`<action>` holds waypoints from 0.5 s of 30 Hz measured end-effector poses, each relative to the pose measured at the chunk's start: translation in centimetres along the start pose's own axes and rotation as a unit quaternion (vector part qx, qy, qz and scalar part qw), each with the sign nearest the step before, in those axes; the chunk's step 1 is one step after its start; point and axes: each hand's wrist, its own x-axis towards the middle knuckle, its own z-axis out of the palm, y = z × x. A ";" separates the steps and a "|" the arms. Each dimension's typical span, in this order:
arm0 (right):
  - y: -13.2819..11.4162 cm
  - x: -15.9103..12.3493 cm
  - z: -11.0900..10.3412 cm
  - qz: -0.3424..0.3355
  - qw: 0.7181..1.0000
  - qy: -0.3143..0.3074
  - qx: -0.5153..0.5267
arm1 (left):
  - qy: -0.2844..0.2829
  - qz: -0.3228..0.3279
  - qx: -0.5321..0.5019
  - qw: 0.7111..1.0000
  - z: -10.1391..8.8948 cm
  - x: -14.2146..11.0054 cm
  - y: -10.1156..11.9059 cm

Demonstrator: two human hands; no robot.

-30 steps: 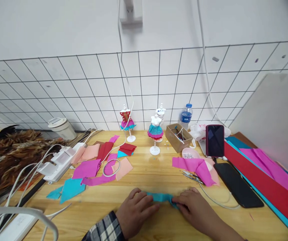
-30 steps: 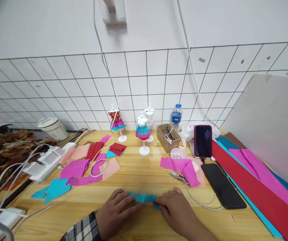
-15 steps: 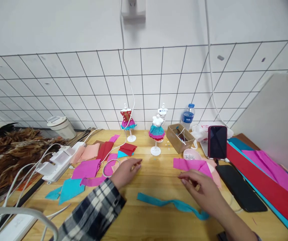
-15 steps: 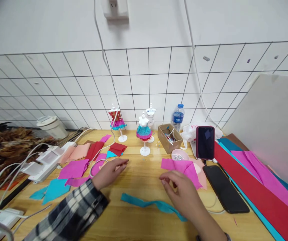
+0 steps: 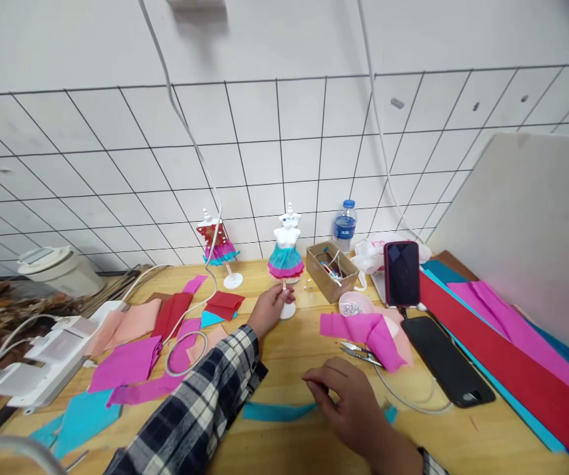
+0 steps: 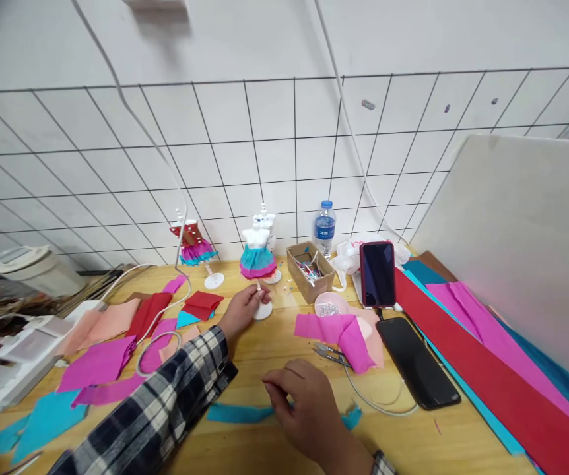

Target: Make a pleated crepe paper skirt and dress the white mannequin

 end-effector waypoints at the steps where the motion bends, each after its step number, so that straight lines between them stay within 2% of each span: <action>1: -0.5 0.5 -0.3 0.017 0.999 0.015 0.041 | 0.017 -0.004 -0.009 1.000 -0.5 -0.8 0.7; 3: -2.1 1.9 -1.1 0.083 0.983 0.032 0.162 | 0.055 -0.013 -0.017 0.998 -1.8 -3.1 2.4; 4: -3.2 2.9 -1.4 0.125 0.962 0.039 0.241 | 0.074 -0.020 -0.017 0.997 -2.4 -4.3 3.3; 5: -4.3 3.9 -1.8 0.153 0.929 0.038 0.335 | 0.089 -0.025 -0.016 0.996 -3.0 -5.7 4.4; 7: -6.6 5.9 -2.1 0.185 0.827 0.028 0.530 | 0.115 -0.043 -0.014 0.992 -4.0 -8.2 6.2; 8: -7.6 6.8 -2.1 0.202 0.776 0.016 0.597 | 0.130 -0.051 -0.008 0.990 -4.4 -9.3 7.0; 10: -9.3 7.9 -1.8 0.231 0.706 -0.012 0.669 | 0.144 -0.055 0.010 0.988 -4.8 -11.1 8.0; 12: -10.1 8.2 -1.1 0.259 0.669 -0.036 0.695 | 0.140 -0.054 0.029 0.988 -4.9 -12.4 8.5; 15: -10.3 8.0 -0.4 0.289 0.641 -0.055 0.709 | 0.122 -0.057 0.037 0.990 -4.6 -13.7 8.6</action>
